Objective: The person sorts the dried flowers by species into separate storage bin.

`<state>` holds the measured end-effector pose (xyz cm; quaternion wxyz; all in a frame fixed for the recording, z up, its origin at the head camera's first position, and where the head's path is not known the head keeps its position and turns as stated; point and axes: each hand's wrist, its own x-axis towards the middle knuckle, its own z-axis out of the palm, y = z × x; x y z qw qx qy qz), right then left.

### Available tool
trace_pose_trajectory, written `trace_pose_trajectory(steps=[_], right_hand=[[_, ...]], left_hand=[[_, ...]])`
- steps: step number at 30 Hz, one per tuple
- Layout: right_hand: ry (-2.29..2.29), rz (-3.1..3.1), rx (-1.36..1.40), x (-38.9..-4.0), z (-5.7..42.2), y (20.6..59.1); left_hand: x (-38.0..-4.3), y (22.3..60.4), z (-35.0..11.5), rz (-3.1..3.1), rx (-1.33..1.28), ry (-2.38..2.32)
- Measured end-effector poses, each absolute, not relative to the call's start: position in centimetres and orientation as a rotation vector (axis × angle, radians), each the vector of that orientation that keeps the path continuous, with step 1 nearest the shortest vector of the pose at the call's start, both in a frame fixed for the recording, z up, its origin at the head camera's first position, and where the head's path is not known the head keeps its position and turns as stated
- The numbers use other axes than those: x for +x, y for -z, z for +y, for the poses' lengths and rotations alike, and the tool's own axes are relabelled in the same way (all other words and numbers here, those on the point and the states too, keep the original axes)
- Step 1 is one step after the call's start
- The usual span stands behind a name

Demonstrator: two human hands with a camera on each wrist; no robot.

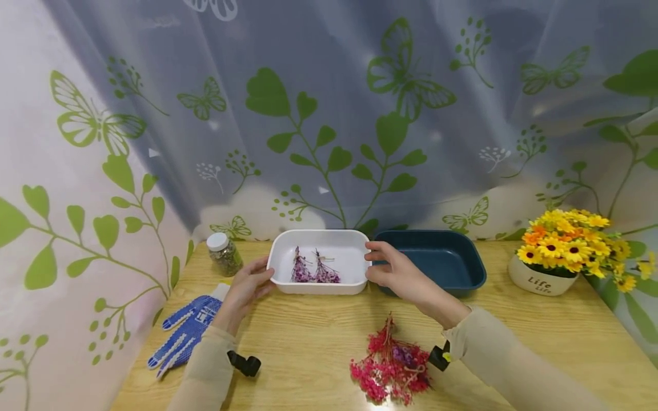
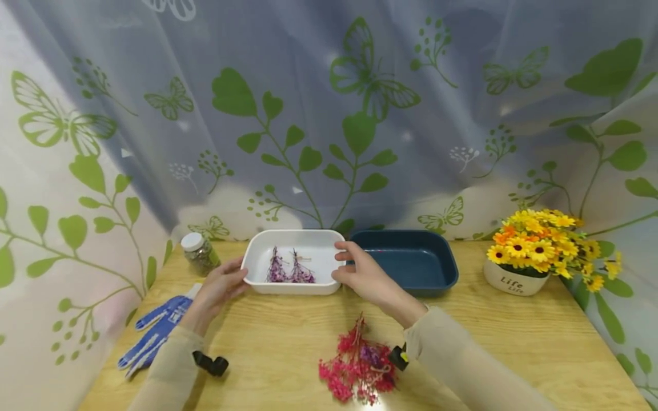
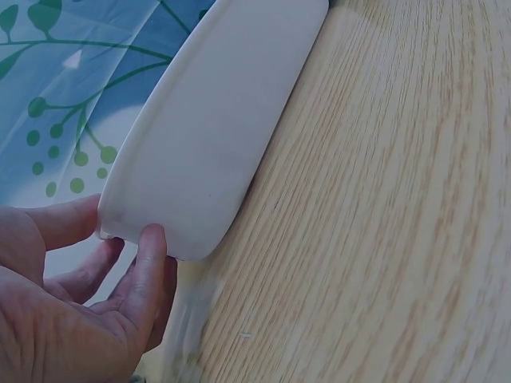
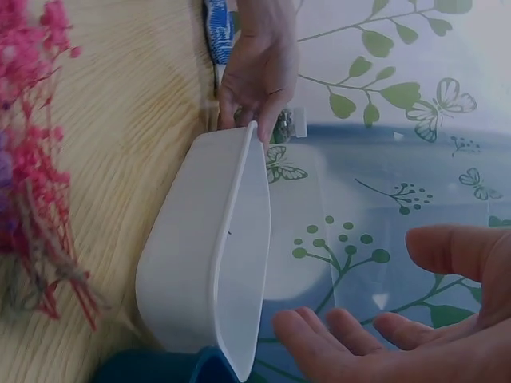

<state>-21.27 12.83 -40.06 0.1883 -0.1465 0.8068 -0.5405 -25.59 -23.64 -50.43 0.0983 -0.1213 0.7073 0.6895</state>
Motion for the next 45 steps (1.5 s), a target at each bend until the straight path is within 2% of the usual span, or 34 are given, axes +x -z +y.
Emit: trace_pose_trajectory(steps=[14,25,37,45], right_hand=[[1.411,2.508,-0.506,-17.7,15.3,41.2],[1.39,2.504,-0.512,-16.3,16.7,42.2],[1.003,2.582,-0.634,-13.9,17.7,43.6],[0.718,2.681,-0.583,-13.0,17.1,45.0]], left_hand=[[-25.9,50.3,-23.9,2.038,-0.336,-2.059],[-26.1,50.7,-24.0,2.015,-0.35,-2.075],[-25.9,50.3,-23.9,2.017,-0.361,-2.06],[-25.9,50.3,-23.7,2.033,-0.369,-2.048]])
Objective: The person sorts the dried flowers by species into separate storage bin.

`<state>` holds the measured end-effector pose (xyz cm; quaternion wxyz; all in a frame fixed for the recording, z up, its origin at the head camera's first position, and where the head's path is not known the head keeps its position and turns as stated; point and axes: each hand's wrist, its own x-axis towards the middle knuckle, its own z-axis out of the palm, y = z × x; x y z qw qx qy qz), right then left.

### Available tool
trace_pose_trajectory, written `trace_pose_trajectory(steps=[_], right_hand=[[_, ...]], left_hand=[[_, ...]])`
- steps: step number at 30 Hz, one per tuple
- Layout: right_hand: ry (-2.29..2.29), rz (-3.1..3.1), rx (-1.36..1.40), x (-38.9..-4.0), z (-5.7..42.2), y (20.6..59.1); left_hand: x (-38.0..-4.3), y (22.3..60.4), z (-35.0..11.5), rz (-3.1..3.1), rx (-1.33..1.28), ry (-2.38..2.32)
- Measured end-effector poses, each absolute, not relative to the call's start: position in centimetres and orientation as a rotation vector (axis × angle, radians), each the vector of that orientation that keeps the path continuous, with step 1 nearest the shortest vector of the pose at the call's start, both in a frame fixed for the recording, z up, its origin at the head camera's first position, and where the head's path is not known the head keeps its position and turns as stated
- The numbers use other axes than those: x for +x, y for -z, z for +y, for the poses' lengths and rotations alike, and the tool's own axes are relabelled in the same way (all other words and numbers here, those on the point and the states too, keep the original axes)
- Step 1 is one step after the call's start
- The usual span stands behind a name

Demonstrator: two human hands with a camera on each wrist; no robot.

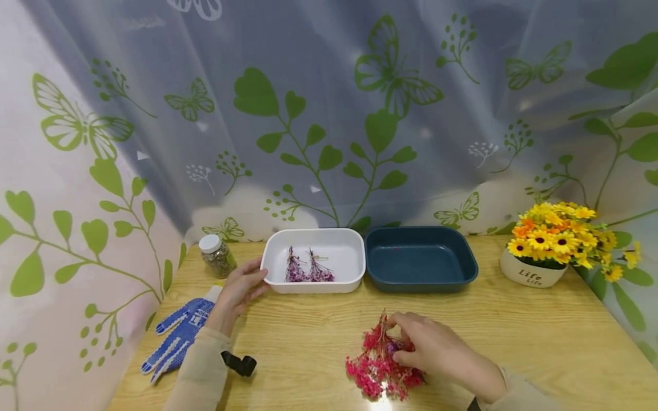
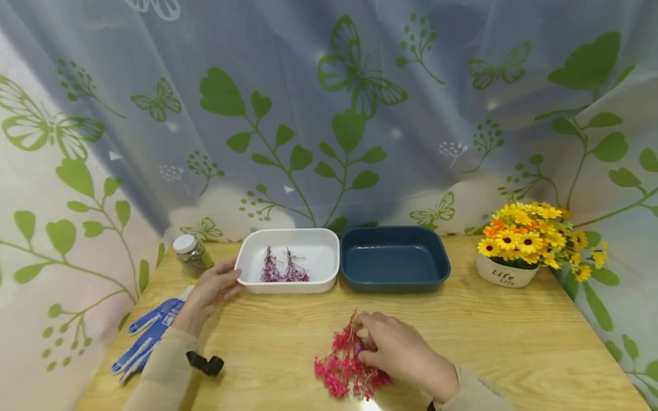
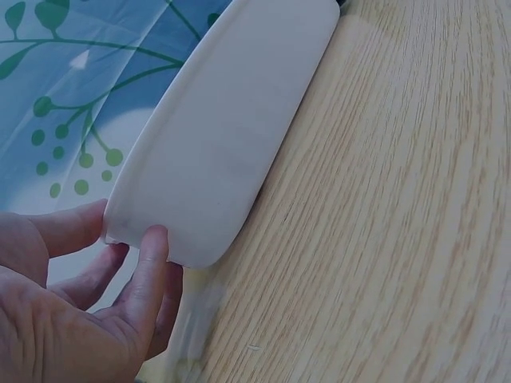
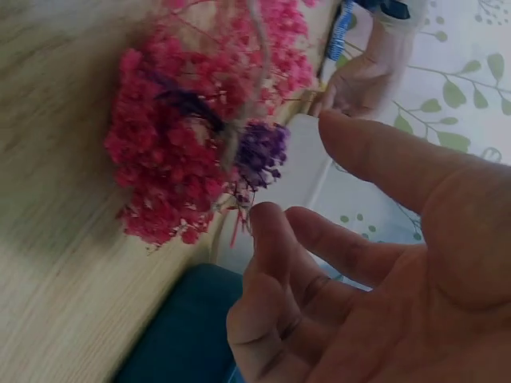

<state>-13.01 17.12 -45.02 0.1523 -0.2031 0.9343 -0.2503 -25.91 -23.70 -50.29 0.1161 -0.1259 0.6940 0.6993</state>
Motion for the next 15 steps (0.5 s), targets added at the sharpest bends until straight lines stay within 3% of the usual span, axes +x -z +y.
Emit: trace_pose_trajectory(steps=[8,15], right_hand=[[0.57,2.72,-0.534,-12.9,16.6,46.2],[0.586,2.759,-0.647,-12.8,16.9,46.9]], left_hand=[[-25.9,50.2,-23.7,2.036,-0.366,-2.047],[-25.9,50.3,-23.7,2.028,-0.371,-2.059]])
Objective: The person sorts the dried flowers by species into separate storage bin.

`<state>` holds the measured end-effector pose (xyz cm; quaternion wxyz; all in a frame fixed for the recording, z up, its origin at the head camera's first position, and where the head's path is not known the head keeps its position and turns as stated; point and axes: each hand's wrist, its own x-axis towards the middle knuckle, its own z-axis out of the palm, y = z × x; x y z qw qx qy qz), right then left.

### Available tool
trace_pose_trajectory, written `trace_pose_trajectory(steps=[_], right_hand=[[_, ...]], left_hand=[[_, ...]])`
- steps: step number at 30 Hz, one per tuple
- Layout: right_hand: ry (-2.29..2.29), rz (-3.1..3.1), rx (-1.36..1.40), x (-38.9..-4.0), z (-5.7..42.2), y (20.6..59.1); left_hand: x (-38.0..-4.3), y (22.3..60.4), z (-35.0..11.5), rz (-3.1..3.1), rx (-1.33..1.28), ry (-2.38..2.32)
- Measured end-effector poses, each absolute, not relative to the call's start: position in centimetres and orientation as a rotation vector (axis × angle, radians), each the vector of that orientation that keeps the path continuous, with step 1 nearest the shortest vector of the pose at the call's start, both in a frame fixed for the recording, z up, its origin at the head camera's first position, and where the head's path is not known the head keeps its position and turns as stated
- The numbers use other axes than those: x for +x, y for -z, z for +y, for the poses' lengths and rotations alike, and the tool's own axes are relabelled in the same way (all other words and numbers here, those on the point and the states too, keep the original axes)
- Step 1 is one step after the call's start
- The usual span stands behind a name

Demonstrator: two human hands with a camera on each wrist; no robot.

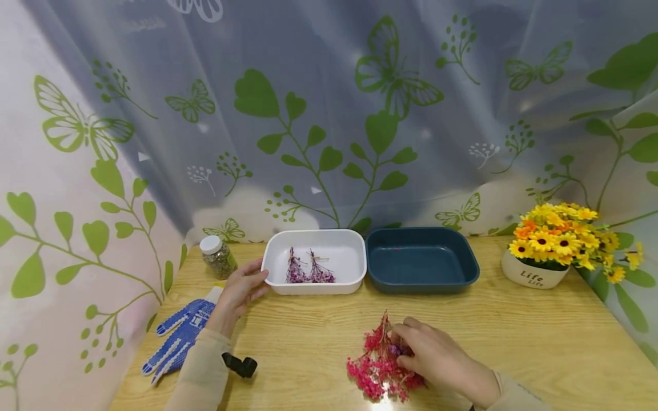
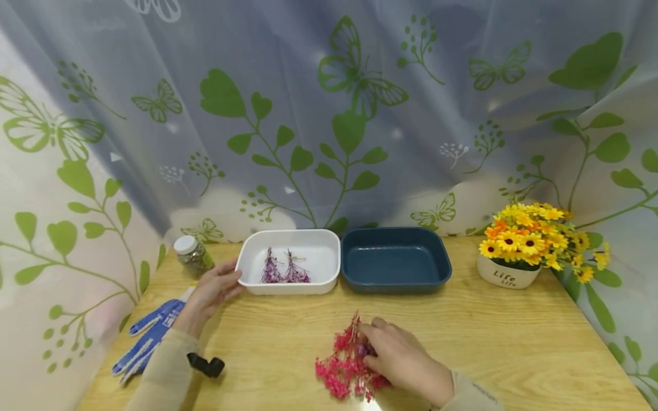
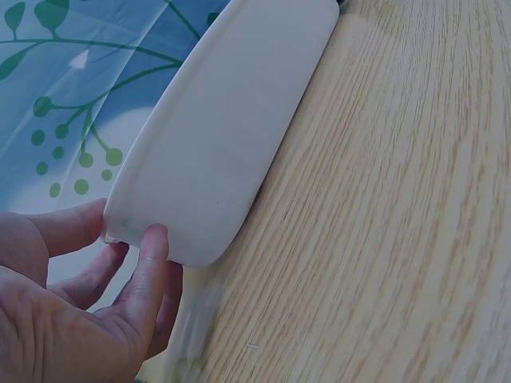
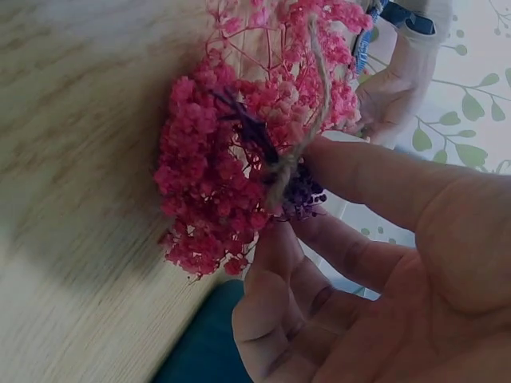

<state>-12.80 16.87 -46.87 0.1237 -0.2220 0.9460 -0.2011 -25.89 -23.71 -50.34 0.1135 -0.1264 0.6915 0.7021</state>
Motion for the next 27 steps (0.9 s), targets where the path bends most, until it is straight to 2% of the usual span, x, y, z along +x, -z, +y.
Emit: trace_pose_trajectory(steps=[27], right_hand=[[0.92,2.529,-0.589,-13.5,18.4,45.6]], left_hand=[[-25.9,50.5,-23.9,2.036,-0.34,-2.054]])
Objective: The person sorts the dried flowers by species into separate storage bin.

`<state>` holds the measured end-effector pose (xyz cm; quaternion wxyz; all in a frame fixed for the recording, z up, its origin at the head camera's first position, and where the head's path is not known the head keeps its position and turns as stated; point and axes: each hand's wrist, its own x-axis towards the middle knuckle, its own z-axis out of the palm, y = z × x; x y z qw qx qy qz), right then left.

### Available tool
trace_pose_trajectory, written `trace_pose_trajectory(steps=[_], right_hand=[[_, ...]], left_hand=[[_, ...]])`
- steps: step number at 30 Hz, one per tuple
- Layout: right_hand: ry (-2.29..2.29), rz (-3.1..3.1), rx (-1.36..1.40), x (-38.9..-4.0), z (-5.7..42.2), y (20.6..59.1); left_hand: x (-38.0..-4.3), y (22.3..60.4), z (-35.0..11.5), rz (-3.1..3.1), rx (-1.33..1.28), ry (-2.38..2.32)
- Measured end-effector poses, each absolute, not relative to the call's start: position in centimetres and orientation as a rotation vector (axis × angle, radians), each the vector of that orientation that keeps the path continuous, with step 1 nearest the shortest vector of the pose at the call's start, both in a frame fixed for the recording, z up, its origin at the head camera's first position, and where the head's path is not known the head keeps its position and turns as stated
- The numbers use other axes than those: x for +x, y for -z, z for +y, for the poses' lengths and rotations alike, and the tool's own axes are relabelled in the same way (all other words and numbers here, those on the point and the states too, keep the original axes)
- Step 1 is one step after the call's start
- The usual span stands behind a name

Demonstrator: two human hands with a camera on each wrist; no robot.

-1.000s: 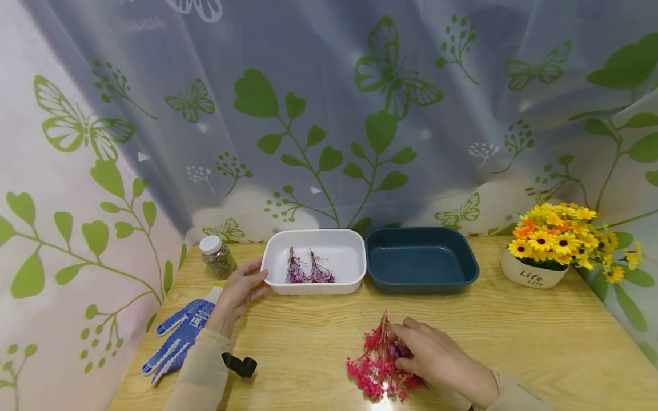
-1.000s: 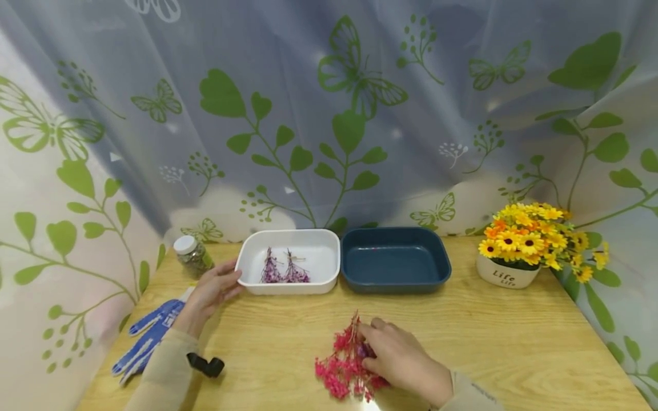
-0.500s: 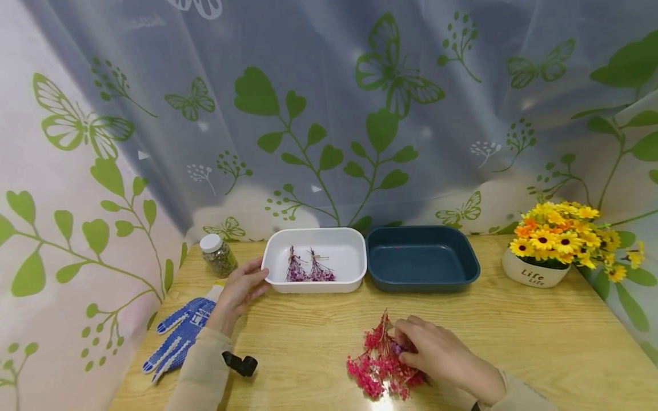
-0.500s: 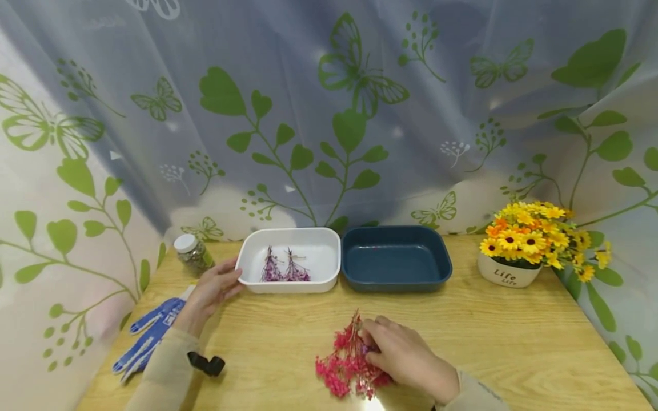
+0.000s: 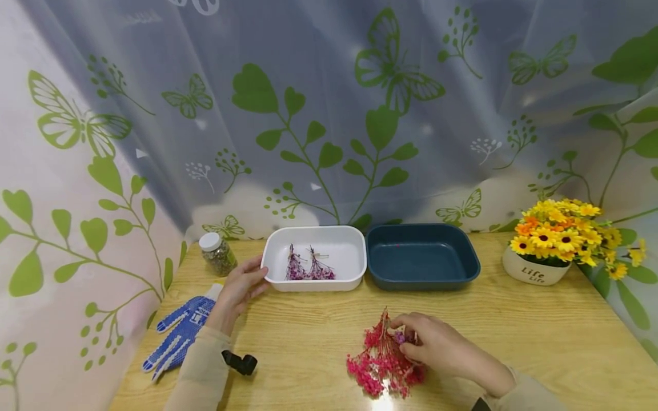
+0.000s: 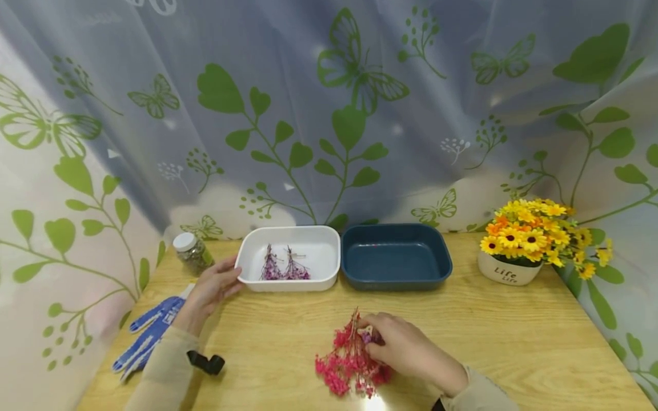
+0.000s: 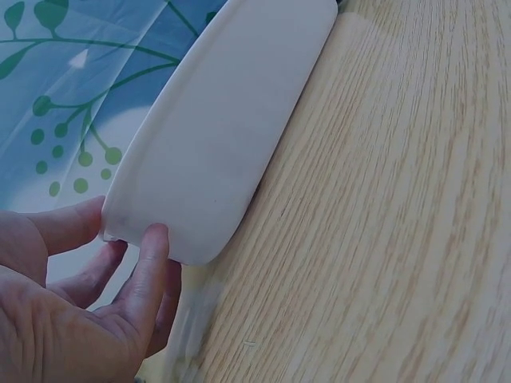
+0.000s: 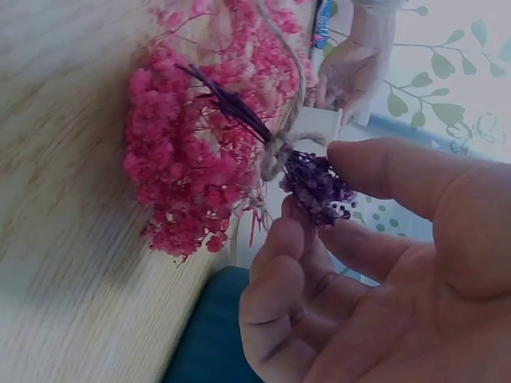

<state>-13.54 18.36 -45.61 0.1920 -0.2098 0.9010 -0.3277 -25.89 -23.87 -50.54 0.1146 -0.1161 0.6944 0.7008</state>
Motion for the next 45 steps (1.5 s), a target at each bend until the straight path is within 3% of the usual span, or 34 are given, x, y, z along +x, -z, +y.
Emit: trace_pose_trajectory(steps=[11,33,45], right_hand=[[1.202,2.426,-0.625,-14.1,19.0,45.1],[1.68,2.07,-0.244,-14.7,19.6,44.4],[1.889,1.761,-0.211,-15.1,20.1,44.5]], left_hand=[[-25.9,50.5,-23.9,2.045,-0.345,-2.044],[-25.9,50.6,-23.9,2.034,-0.359,-2.062],[-25.8,50.7,-23.8,2.032,-0.38,-2.064]])
